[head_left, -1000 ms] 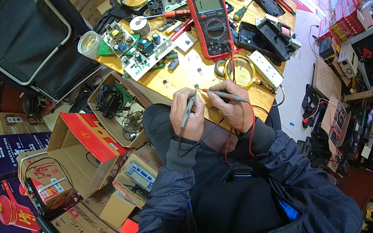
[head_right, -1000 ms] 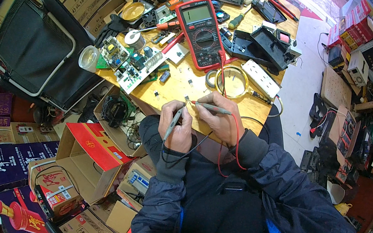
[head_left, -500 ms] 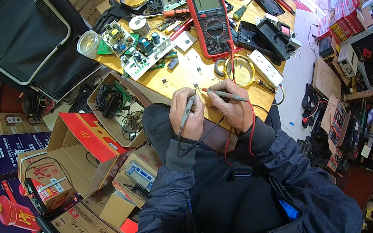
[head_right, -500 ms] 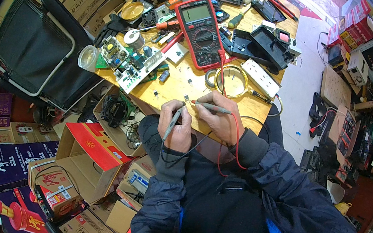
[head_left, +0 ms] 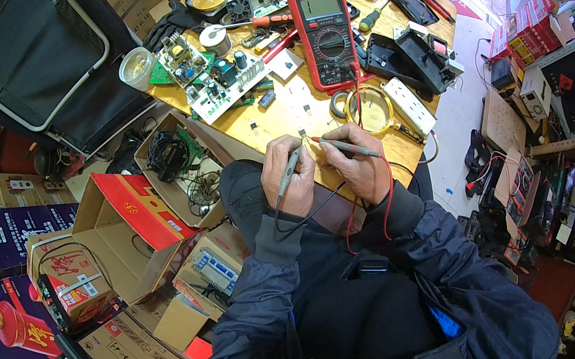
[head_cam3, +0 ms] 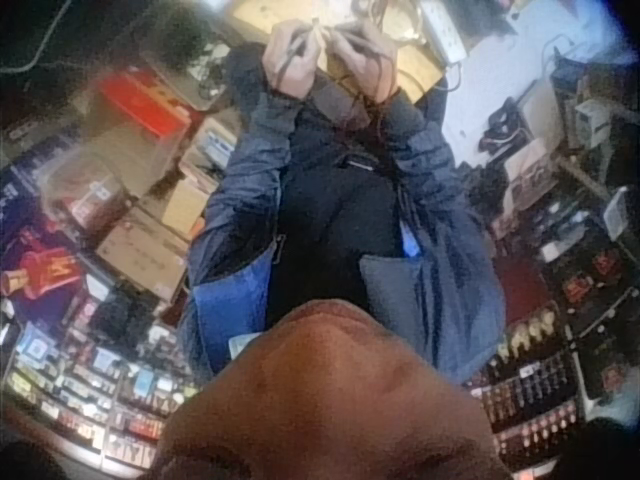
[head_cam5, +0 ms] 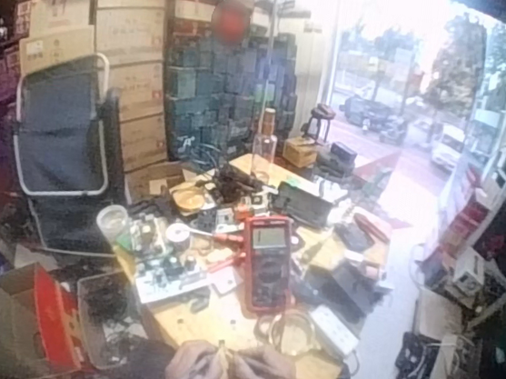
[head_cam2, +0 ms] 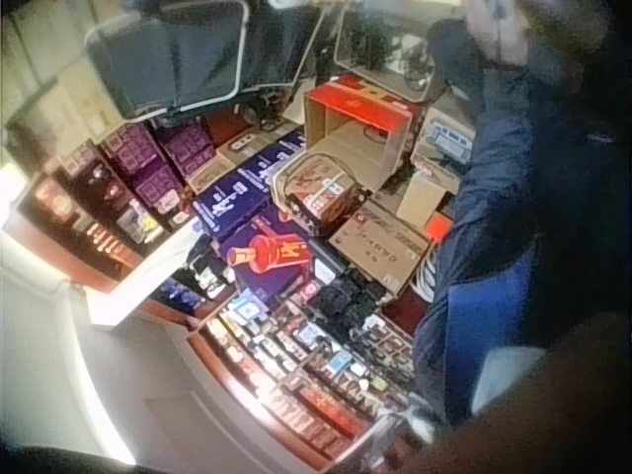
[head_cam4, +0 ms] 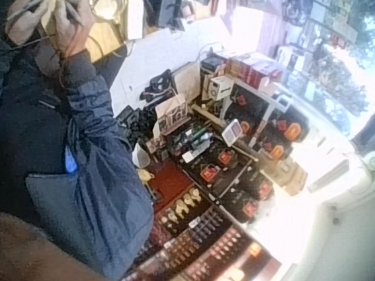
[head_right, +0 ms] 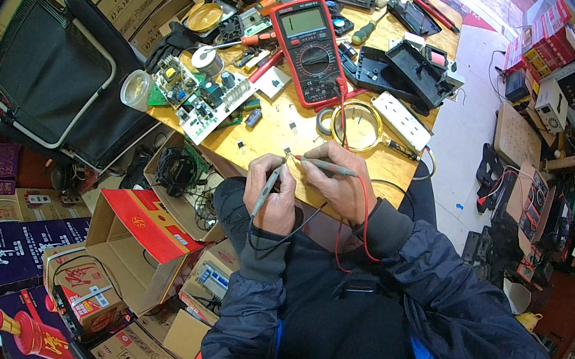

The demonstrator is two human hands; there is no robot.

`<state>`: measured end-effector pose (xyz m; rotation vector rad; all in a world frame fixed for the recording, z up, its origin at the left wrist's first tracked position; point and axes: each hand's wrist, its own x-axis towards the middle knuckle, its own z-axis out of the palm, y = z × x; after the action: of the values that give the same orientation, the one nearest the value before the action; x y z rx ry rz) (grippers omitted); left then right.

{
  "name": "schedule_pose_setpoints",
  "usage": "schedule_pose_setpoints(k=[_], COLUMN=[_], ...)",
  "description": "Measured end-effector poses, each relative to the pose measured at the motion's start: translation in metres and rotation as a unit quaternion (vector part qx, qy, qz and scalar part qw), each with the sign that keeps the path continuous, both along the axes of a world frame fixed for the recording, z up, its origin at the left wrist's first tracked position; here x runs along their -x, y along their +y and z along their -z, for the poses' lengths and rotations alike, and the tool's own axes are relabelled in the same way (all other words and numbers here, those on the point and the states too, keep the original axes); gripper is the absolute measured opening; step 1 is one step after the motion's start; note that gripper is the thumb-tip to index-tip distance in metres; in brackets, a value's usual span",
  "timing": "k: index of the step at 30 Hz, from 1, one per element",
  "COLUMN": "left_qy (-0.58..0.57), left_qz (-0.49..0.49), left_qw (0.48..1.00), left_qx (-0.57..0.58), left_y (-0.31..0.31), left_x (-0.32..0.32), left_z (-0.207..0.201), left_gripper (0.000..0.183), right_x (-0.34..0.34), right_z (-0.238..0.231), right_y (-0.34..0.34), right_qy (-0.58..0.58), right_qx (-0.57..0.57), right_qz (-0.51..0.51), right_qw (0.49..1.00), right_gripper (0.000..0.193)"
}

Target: The person sits on the floor and uses a multimeter to test small electronic components on a cluttered workbench. They pick up components, connect the multimeter probes to their leads, and observe the readings on the multimeter display.

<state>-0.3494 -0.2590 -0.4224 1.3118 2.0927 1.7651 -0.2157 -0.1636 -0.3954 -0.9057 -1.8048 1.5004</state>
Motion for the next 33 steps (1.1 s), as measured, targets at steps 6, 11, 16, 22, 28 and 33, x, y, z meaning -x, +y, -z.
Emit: schedule_pose_setpoints(k=[6, 11, 16, 22, 28, 33], left_qy=[-0.024, -0.02, -0.008, -0.021, -0.064, -0.072], left_qz=[0.003, 0.003, -0.001, 0.003, 0.004, 0.008], left_qw=[1.0, 1.0, 1.0, 1.0, 0.998, 0.997], left_qx=[0.012, 0.01, 0.004, 0.001, -0.014, -0.011], left_y=[-0.002, -0.001, -0.001, -0.001, -0.003, -0.004], left_x=[-0.002, -0.001, -0.001, -0.002, -0.005, -0.006], left_z=[-0.004, -0.002, -0.001, -0.002, -0.005, -0.006], left_gripper=[0.021, 0.02, 0.02, 0.021, 0.016, 0.016], right_x=[0.001, 0.0, 0.0, -0.001, 0.0, -0.002], right_z=[-0.001, 0.0, 0.002, 0.004, 0.008, 0.01], right_y=[0.0, -0.001, 0.0, 0.0, -0.002, 0.0], right_qy=[-0.013, -0.002, 0.003, 0.017, 0.062, 0.036], right_qx=[-0.01, 0.0, 0.005, 0.019, 0.064, 0.034], right_qz=[0.001, 0.0, -0.001, 0.0, 0.029, 0.02], right_qw=[1.0, 1.0, 1.0, 1.0, 0.996, 0.999], right_gripper=[0.017, 0.017, 0.017, 0.017, 0.017, 0.017])
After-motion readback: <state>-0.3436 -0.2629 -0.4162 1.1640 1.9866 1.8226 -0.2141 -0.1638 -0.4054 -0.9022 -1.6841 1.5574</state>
